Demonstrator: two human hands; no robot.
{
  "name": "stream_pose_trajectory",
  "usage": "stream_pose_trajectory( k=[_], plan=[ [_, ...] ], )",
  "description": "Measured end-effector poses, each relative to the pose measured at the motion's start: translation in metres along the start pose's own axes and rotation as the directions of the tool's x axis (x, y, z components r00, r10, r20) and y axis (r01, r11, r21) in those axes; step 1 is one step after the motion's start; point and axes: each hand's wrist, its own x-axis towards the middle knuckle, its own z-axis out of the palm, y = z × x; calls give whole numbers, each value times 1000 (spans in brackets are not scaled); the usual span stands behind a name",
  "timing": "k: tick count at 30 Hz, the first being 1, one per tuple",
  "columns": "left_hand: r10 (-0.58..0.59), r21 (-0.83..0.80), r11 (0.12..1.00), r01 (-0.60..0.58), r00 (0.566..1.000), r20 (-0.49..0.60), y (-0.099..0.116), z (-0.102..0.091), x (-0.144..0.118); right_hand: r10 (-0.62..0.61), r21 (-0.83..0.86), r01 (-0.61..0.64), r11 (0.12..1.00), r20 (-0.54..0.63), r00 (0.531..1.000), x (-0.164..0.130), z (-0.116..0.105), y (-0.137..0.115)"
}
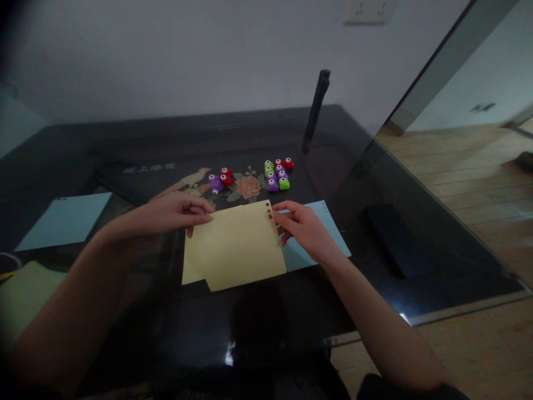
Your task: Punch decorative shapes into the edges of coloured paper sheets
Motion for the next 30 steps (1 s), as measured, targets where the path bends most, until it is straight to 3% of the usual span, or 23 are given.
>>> stream_pose_trajectory(
  k=[5,7,11,14,18,23,26,30],
  plan=[
    [10,-35,999,-14,994,-112,-1,-3,0,73,-227,-26,974,202,977,-5,-13,0],
    [26,-70,997,-37,988,-154,-3,-1,3,88,-240,-34,970,219,972,-10,-18,1],
    [56,-199,972,-125,946,-320,-4,15,14,28,-198,-18,980,47,999,-24,-25,4],
    [62,-218,962,-167,906,-419,3,29,27,-15,-146,-6,989,-137,990,-37,-33,6],
    [187,-117,955,-271,861,-472,24,35,51,-77,-85,50,995,-354,932,-51,-52,6],
    [350,18,921,-390,806,-477,53,39,98,-156,-79,135,988,-574,804,-64,-78,10],
    [364,93,928,-361,821,-441,61,52,122,-123,-98,80,992,-626,770,-74,-87,24],
    [337,174,940,-293,870,-360,56,77,137,-90,-201,-44,979,-609,788,-86,-89,47]
  ],
)
